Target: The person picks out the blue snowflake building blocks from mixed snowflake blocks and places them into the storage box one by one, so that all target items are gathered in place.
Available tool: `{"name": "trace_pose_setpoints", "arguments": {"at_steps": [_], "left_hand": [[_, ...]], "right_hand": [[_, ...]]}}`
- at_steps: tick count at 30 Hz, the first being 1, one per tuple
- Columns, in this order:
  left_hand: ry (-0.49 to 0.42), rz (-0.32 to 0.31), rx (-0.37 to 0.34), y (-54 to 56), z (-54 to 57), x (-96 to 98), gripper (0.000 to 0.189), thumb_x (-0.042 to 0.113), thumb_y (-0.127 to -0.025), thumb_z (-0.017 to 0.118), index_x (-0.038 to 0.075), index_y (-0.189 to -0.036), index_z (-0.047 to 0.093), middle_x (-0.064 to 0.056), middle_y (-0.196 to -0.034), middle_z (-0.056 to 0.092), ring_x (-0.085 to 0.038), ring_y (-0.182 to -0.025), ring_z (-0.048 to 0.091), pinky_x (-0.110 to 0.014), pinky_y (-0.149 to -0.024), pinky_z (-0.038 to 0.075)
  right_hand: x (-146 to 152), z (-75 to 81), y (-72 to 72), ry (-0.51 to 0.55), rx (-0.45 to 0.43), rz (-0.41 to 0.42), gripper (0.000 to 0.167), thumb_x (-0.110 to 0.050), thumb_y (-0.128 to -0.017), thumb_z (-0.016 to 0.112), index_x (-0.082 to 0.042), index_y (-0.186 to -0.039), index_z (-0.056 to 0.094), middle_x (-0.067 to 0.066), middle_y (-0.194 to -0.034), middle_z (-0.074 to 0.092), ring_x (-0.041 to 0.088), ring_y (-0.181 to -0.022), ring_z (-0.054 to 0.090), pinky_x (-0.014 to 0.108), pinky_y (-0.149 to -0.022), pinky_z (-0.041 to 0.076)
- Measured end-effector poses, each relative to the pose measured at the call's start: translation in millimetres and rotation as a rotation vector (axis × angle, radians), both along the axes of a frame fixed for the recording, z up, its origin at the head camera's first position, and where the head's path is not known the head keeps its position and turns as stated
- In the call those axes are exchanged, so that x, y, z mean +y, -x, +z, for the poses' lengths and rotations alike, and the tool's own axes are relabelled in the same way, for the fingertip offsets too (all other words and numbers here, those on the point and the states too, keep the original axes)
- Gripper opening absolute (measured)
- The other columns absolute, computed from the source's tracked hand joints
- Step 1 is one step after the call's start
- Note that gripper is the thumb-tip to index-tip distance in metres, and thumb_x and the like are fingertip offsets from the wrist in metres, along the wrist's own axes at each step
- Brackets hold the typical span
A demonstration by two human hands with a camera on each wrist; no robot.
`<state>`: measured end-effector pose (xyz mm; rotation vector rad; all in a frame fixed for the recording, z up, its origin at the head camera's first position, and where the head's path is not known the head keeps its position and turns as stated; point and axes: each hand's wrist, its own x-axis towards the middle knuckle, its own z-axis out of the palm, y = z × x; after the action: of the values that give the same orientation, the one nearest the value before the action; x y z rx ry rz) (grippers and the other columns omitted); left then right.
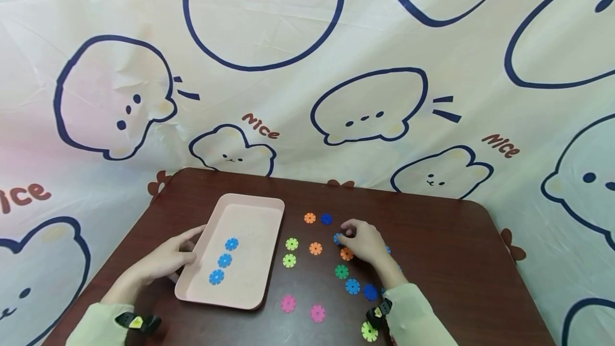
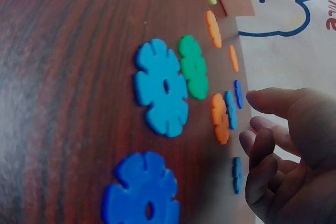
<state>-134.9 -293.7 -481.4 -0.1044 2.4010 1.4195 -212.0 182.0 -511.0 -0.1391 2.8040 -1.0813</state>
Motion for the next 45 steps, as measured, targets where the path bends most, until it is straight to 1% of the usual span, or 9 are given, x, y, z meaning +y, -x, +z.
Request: {"name": "trace_pose_setpoints", "arguments": {"at_steps": [8, 12, 16, 22, 26, 30, 38, 42, 45], "left_hand": [[-0.003, -0.006, 0.006, 0.1, 0.4, -0.3, 0.077, 0.004, -0.091, 0.061, 0.008, -0.162, 0.032, -0.021, -0.11, 0.058, -0.028, -0.081, 0.067, -0.049, -0.056, 0.062], [0.0, -0.004, 0.005, 0.4, -0.7, -0.7, 0.077, 0.003, -0.09, 0.061, 0.008, -0.162, 0.032, -0.021, -0.11, 0.058, -0.028, -0.08, 0.067, -0.049, -0.056, 0.062], [-0.005, -0.002, -0.001, 0.9, -1.6, -0.9, 0.078, 0.004, -0.091, 0.061, 0.009, -0.162, 0.031, -0.021, -0.11, 0.058, -0.028, -0.08, 0.067, -0.049, -0.056, 0.062], [-0.007, -0.002, -0.009, 0.7, -2.2, -0.8, 0.078, 0.004, -0.091, 0.061, 0.008, -0.162, 0.031, -0.022, -0.111, 0.058, -0.029, -0.081, 0.068, -0.049, -0.056, 0.062], [-0.001, 0.004, -0.002, 0.7, -2.4, -0.4, 0.077, 0.004, -0.091, 0.061, 0.009, -0.162, 0.032, -0.021, -0.11, 0.058, -0.028, -0.08, 0.067, -0.049, -0.056, 0.062], [-0.002, 0.001, 0.004, 0.7, -2.3, -0.5, 0.077, 0.004, -0.091, 0.061, 0.009, -0.162, 0.032, -0.021, -0.11, 0.058, -0.028, -0.08, 0.068, -0.049, -0.056, 0.062], [-0.004, 0.001, 0.005, -0.3, -2.2, -0.8, 0.077, 0.004, -0.091, 0.061, 0.008, -0.162, 0.032, -0.021, -0.11, 0.058, -0.028, -0.08, 0.068, -0.049, -0.056, 0.062], [-0.004, 0.001, 0.005, -0.4, -2.4, -0.7, 0.077, 0.004, -0.091, 0.062, 0.009, -0.162, 0.032, -0.021, -0.11, 0.058, -0.028, -0.079, 0.068, -0.049, -0.056, 0.062], [-0.004, -0.002, 0.008, -0.3, -2.7, -0.7, 0.077, 0.004, -0.092, 0.062, 0.009, -0.162, 0.031, -0.021, -0.11, 0.058, -0.028, -0.079, 0.068, -0.048, -0.056, 0.062]], "right_hand": [[-0.1, -4.8, -0.3, -0.039, -0.03, -0.005, 0.034, -0.033, -0.087, 0.084, -0.014, -0.113, 0.075, 0.0, -0.098, 0.064, 0.02, -0.087, 0.057, 0.04, -0.079, 0.05], [-1.8, -2.9, -1.0, -0.048, -0.032, 0.007, 0.032, -0.032, -0.086, 0.085, -0.013, -0.109, 0.074, 0.002, -0.098, 0.064, 0.022, -0.086, 0.056, 0.041, -0.078, 0.051], [-3.3, -1.8, -0.5, -0.06, -0.042, 0.008, 0.028, -0.03, -0.086, 0.085, -0.013, -0.106, 0.073, 0.002, -0.098, 0.063, 0.021, -0.086, 0.056, 0.039, -0.078, 0.05], [-5.1, -2.9, -0.3, -0.055, -0.038, 0.004, 0.029, -0.028, -0.085, 0.086, -0.013, -0.105, 0.071, 0.002, -0.098, 0.062, 0.021, -0.086, 0.056, 0.039, -0.077, 0.05], [-6.4, -3.5, -0.7, -0.042, -0.023, 0.009, 0.029, -0.026, -0.085, 0.086, -0.014, -0.107, 0.07, 0.001, -0.098, 0.063, 0.021, -0.086, 0.056, 0.039, -0.078, 0.051], [-7.3, -4.0, -1.5, -0.029, -0.013, 0.021, 0.028, -0.023, -0.086, 0.085, -0.015, -0.107, 0.069, 0.0, -0.096, 0.063, 0.02, -0.083, 0.056, 0.038, -0.075, 0.051], [-7.1, -6.7, -2.2, 0.003, 0.015, 0.056, 0.025, -0.017, -0.087, 0.083, -0.018, -0.107, 0.069, -0.001, -0.089, 0.059, 0.019, -0.074, 0.054, 0.035, -0.064, 0.045], [-6.5, -7.1, -3.2, 0.028, 0.013, 0.059, 0.026, -0.015, -0.088, 0.082, -0.017, -0.111, 0.07, -0.001, -0.087, 0.06, 0.019, -0.069, 0.054, 0.035, -0.061, 0.046], [-6.2, -7.5, -3.1, 0.036, 0.018, 0.062, 0.027, -0.015, -0.089, 0.081, -0.017, -0.114, 0.072, -0.002, -0.087, 0.062, 0.018, -0.069, 0.055, 0.035, -0.061, 0.047]]}}
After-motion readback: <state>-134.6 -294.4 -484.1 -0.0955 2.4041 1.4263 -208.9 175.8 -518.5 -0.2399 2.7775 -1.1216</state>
